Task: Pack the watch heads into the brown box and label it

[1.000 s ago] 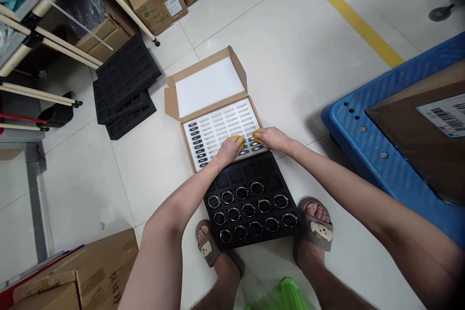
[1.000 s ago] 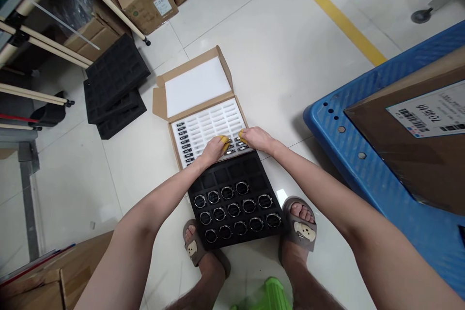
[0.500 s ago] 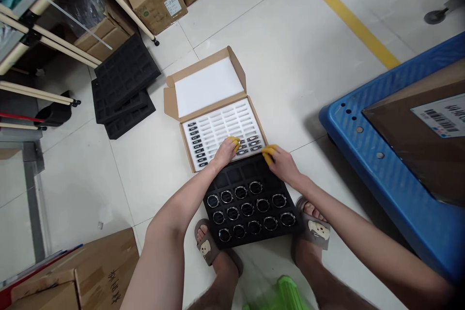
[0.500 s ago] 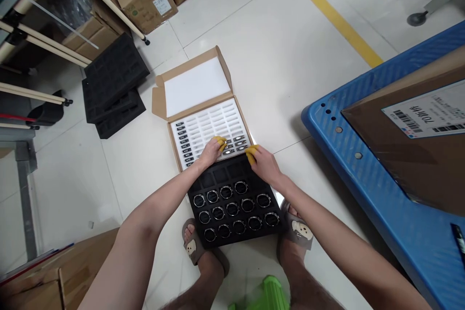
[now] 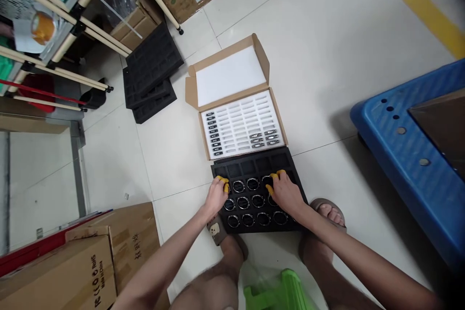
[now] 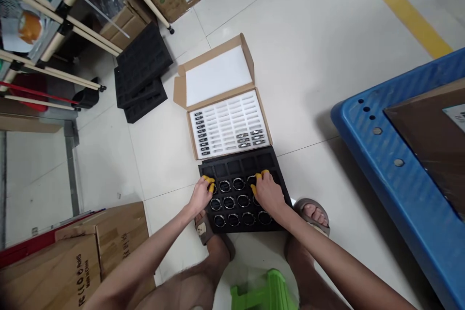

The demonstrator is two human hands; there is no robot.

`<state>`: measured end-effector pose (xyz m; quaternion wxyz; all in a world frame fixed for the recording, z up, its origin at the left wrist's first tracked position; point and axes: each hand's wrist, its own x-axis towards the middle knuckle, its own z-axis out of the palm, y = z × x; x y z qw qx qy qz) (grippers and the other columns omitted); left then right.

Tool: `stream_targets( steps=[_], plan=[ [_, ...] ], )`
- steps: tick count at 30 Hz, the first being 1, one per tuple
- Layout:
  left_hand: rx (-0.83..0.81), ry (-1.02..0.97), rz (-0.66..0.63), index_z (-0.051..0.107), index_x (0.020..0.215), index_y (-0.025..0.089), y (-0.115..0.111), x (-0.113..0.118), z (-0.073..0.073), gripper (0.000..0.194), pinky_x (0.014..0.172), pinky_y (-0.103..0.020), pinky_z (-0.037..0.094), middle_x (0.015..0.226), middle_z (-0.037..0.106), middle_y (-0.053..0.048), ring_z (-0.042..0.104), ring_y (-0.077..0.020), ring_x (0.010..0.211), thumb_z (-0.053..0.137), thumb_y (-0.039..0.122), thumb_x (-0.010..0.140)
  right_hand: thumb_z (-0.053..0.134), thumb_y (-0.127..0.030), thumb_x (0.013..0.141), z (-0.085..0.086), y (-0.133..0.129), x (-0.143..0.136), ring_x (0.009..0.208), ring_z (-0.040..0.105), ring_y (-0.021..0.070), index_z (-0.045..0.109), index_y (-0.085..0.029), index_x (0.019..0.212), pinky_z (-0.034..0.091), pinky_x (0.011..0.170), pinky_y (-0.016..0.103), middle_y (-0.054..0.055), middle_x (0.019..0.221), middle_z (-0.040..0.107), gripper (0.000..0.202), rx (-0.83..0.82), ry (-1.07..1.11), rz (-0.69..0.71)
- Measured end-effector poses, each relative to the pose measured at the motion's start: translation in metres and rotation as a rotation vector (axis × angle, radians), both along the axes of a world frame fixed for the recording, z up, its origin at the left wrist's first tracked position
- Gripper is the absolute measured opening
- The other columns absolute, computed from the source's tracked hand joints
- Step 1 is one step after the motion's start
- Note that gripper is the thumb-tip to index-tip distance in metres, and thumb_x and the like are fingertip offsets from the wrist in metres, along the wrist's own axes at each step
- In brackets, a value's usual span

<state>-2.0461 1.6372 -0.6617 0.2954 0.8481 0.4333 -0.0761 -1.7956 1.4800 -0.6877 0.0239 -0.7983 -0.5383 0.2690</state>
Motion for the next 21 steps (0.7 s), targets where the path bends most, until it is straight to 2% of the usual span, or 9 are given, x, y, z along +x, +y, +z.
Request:
stream_targets(
  steps=[2, 5, 8, 11, 13, 15, 18, 21],
  plan=[
    [-0.003, 0.047, 0.158, 0.068, 0.114, 0.016, -0.016, -0.022, -0.008, 0.028, 0.098, -0.044, 0.056, 0.110, 0.066, -0.013, 0.065, -0.0259, 0.105, 0.050, 0.010, 0.094, 0.054, -0.027, 0.098, -0.005, -0.002, 0.002, 0.109, 0.058, 0.0316, 0.063, -0.012, 0.114, 0.054, 0.074, 0.035, 0.020, 0.116, 0.059, 0.024, 0.040, 0.035, -0.004],
    [0.021, 0.046, 0.291, 0.065, 0.116, 0.016, -0.032, -0.036, -0.020, 0.024, 0.101, -0.046, 0.053, 0.113, 0.064, -0.014, 0.062, -0.0282, 0.110, 0.053, 0.017, 0.095, 0.054, -0.021, 0.096, -0.012, -0.009, 0.007, 0.108, 0.058, 0.0311, 0.064, -0.013, 0.107, 0.053, 0.089, 0.041, 0.017, 0.108, 0.065, 0.017, 0.125, 0.153, 0.000],
    [0.045, 0.034, 0.334, 0.062, 0.121, 0.016, -0.040, -0.038, -0.027, 0.028, 0.104, -0.047, 0.050, 0.115, 0.061, -0.014, 0.060, -0.0289, 0.114, 0.058, 0.022, 0.094, 0.055, -0.019, 0.094, -0.013, -0.013, 0.016, 0.103, 0.061, 0.0286, 0.064, -0.016, 0.105, 0.052, 0.093, 0.042, 0.012, 0.100, 0.069, 0.014, 0.172, 0.327, -0.038],
    [0.075, 0.056, 0.343, 0.059, 0.124, 0.015, -0.041, -0.036, -0.032, 0.032, 0.105, -0.049, 0.049, 0.114, 0.058, -0.014, 0.057, -0.0292, 0.113, 0.059, 0.024, 0.094, 0.059, -0.027, 0.094, -0.005, 0.001, 0.036, 0.093, 0.065, 0.0230, 0.063, -0.021, 0.115, 0.054, 0.087, 0.038, 0.008, 0.103, 0.070, 0.023, 0.207, 0.530, -0.173],
    [0.088, 0.076, 0.363, 0.059, 0.119, 0.014, -0.041, -0.034, -0.035, 0.028, 0.103, -0.050, 0.049, 0.110, 0.057, -0.013, 0.057, -0.0294, 0.111, 0.061, 0.024, 0.093, 0.059, -0.032, 0.094, 0.003, 0.026, 0.060, 0.087, 0.065, 0.0201, 0.060, -0.025, 0.129, 0.054, 0.081, 0.036, 0.006, 0.104, 0.070, 0.036, 0.276, 0.620, -0.232],
    [0.107, 0.057, 0.390, 0.058, 0.111, 0.016, -0.042, -0.031, -0.036, 0.023, 0.102, -0.050, 0.049, 0.108, 0.058, -0.012, 0.057, -0.0294, 0.110, 0.064, 0.023, 0.090, 0.058, -0.032, 0.094, 0.009, 0.061, 0.091, 0.082, 0.062, 0.0188, 0.059, -0.027, 0.136, 0.053, 0.078, 0.034, 0.004, 0.103, 0.069, 0.042, 0.383, 0.624, -0.227],
    [0.106, -0.049, 0.429, 0.057, 0.105, 0.019, -0.047, -0.027, -0.032, 0.015, 0.097, -0.048, 0.052, 0.106, 0.061, -0.010, 0.060, -0.0275, 0.104, 0.061, 0.025, 0.092, 0.057, -0.031, 0.094, 0.010, 0.119, 0.140, 0.080, 0.060, 0.0190, 0.065, -0.024, 0.127, 0.051, 0.078, 0.033, 0.005, 0.100, 0.067, 0.035, 0.472, 0.523, -0.185],
    [0.053, -0.135, 0.475, 0.059, 0.105, 0.021, -0.038, -0.025, -0.018, 0.015, 0.090, -0.047, 0.054, 0.102, 0.067, -0.008, 0.064, -0.0259, 0.094, 0.059, 0.031, 0.094, 0.056, -0.025, 0.092, 0.003, 0.161, 0.173, 0.086, 0.060, 0.0201, 0.066, -0.021, 0.122, 0.048, 0.082, 0.032, 0.006, 0.104, 0.068, 0.032, 0.432, 0.440, -0.059]
  ],
)
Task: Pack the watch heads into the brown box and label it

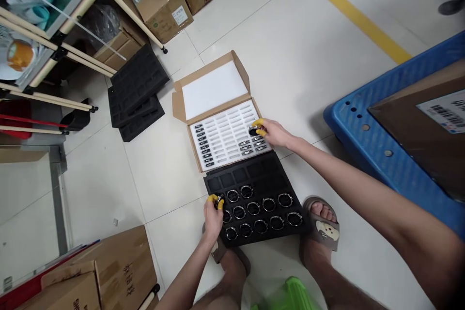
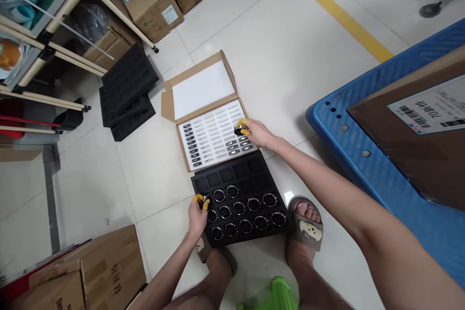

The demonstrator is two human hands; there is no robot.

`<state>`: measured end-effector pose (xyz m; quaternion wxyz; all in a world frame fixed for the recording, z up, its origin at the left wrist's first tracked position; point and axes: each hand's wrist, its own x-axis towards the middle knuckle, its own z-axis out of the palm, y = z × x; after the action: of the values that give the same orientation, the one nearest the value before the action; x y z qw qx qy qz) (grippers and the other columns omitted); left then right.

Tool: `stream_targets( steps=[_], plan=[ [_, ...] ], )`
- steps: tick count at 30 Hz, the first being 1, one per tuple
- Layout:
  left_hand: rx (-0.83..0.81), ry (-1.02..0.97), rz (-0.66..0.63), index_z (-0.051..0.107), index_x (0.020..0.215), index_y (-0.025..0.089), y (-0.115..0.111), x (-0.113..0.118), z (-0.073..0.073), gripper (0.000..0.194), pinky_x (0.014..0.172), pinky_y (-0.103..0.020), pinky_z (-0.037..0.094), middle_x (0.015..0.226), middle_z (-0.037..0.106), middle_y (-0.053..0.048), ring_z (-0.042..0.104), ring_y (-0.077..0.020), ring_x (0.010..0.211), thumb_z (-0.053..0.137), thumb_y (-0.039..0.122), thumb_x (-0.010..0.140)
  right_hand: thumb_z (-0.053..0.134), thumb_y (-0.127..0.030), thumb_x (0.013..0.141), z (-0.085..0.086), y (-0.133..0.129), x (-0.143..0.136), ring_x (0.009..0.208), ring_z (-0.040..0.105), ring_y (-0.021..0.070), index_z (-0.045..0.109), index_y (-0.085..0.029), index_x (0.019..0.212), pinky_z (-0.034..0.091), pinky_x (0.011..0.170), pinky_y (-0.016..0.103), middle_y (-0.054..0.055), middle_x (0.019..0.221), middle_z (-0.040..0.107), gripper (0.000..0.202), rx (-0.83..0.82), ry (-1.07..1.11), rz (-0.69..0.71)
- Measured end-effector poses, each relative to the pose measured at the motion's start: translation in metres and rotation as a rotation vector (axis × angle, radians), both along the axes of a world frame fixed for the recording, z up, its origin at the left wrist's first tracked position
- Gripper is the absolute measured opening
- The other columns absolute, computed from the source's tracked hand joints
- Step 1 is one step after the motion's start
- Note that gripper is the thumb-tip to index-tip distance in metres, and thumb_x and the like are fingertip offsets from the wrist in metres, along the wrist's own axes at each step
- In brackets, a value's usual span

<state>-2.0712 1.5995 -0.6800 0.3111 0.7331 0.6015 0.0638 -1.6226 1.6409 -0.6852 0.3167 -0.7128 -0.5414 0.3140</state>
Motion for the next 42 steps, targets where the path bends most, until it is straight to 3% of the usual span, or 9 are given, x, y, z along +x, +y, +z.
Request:
stream_targets(
  steps=[3, 6, 10, 13, 16, 22, 29, 32, 42],
  plan=[
    [0.012, -0.129, -0.003, 0.062, 0.120, 0.022, 0.041, 0.014, 0.017, 0.030, 0.094, -0.047, 0.055, 0.114, 0.071, -0.010, 0.068, -0.0259, 0.100, 0.064, 0.036, 0.093, 0.056, -0.018, 0.088, -0.009, 0.017, 0.014, 0.089, 0.060, 0.0204, 0.065, -0.021, 0.118, 0.045, 0.082, 0.030, 0.006, 0.104, 0.069, 0.032, -0.041, -0.059, 0.129],
    [-0.049, -0.323, -0.141, 0.064, 0.126, 0.023, 0.102, 0.057, 0.024, 0.035, 0.102, -0.043, 0.055, 0.127, 0.071, -0.010, 0.068, -0.0250, 0.114, 0.066, 0.036, 0.093, 0.056, -0.013, 0.083, -0.015, 0.019, 0.017, 0.088, 0.061, 0.0211, 0.064, -0.021, 0.114, 0.042, 0.079, 0.029, 0.006, 0.102, 0.069, 0.033, -0.060, -0.115, 0.198],
    [-0.077, -0.359, -0.372, 0.068, 0.124, 0.021, 0.166, 0.150, 0.003, 0.031, 0.105, -0.042, 0.054, 0.125, 0.073, -0.011, 0.069, -0.0253, 0.116, 0.064, 0.025, 0.093, 0.056, -0.007, 0.077, -0.018, 0.021, 0.018, 0.086, 0.061, 0.0227, 0.062, -0.020, 0.102, 0.039, 0.074, 0.030, 0.007, 0.097, 0.068, 0.029, -0.060, -0.200, 0.234],
    [-0.063, -0.297, -0.501, 0.066, 0.127, 0.016, 0.186, 0.215, -0.021, 0.034, 0.106, -0.041, 0.053, 0.126, 0.073, -0.013, 0.069, -0.0246, 0.115, 0.058, 0.014, 0.093, 0.056, -0.004, 0.076, -0.019, 0.023, 0.018, 0.087, 0.061, 0.0233, 0.061, -0.018, 0.101, 0.037, 0.074, 0.031, 0.009, 0.100, 0.068, 0.029, -0.077, -0.295, 0.275],
    [-0.045, -0.208, -0.626, 0.067, 0.126, 0.013, 0.193, 0.252, -0.034, 0.037, 0.108, -0.042, 0.050, 0.126, 0.072, -0.014, 0.067, -0.0252, 0.117, 0.055, 0.007, 0.092, 0.056, -0.005, 0.080, -0.021, 0.021, 0.017, 0.088, 0.062, 0.0219, 0.059, -0.017, 0.105, 0.037, 0.073, 0.030, 0.009, 0.104, 0.067, 0.028, -0.081, -0.387, 0.308],
    [0.102, 0.014, -0.831, 0.063, 0.128, 0.017, 0.189, 0.258, -0.022, 0.042, 0.102, -0.041, 0.050, 0.119, 0.069, -0.011, 0.064, -0.0249, 0.111, 0.049, 0.004, 0.091, 0.056, -0.007, 0.086, -0.026, 0.010, 0.015, 0.088, 0.062, 0.0206, 0.059, -0.016, 0.114, 0.036, 0.071, 0.029, 0.009, 0.108, 0.066, 0.030, -0.043, -0.459, 0.337],
    [0.217, 0.252, -1.052, 0.062, 0.117, 0.018, 0.172, 0.253, -0.009, 0.022, 0.087, -0.037, 0.049, 0.110, 0.065, -0.012, 0.062, -0.0256, 0.097, 0.048, 0.019, 0.101, 0.052, -0.014, 0.096, -0.027, 0.001, 0.013, 0.096, 0.061, 0.0237, 0.063, -0.015, 0.105, 0.036, 0.071, 0.030, 0.010, 0.101, 0.068, 0.014, 0.021, -0.562, 0.403],
    [0.274, 0.271, -1.062, 0.063, 0.113, 0.018, 0.171, 0.255, -0.011, 0.018, 0.089, -0.039, 0.048, 0.106, 0.066, -0.013, 0.061, -0.0273, 0.099, 0.050, 0.019, 0.100, 0.052, -0.015, 0.097, -0.027, 0.002, 0.014, 0.102, 0.061, 0.0241, 0.065, -0.014, 0.101, 0.039, 0.074, 0.030, 0.011, 0.100, 0.070, 0.013, 0.022, -0.591, 0.442],
    [0.222, 0.160, -0.991, 0.066, 0.102, 0.018, 0.178, 0.242, -0.034, 0.016, 0.091, -0.039, 0.049, 0.103, 0.067, -0.012, 0.058, -0.0268, 0.101, 0.050, 0.019, 0.100, 0.049, -0.010, 0.096, -0.022, 0.017, 0.016, 0.077, 0.067, 0.0198, 0.071, -0.014, 0.101, 0.039, 0.067, 0.030, 0.013, 0.103, 0.072, 0.023, -0.124, -0.599, 0.470]
  ],
)
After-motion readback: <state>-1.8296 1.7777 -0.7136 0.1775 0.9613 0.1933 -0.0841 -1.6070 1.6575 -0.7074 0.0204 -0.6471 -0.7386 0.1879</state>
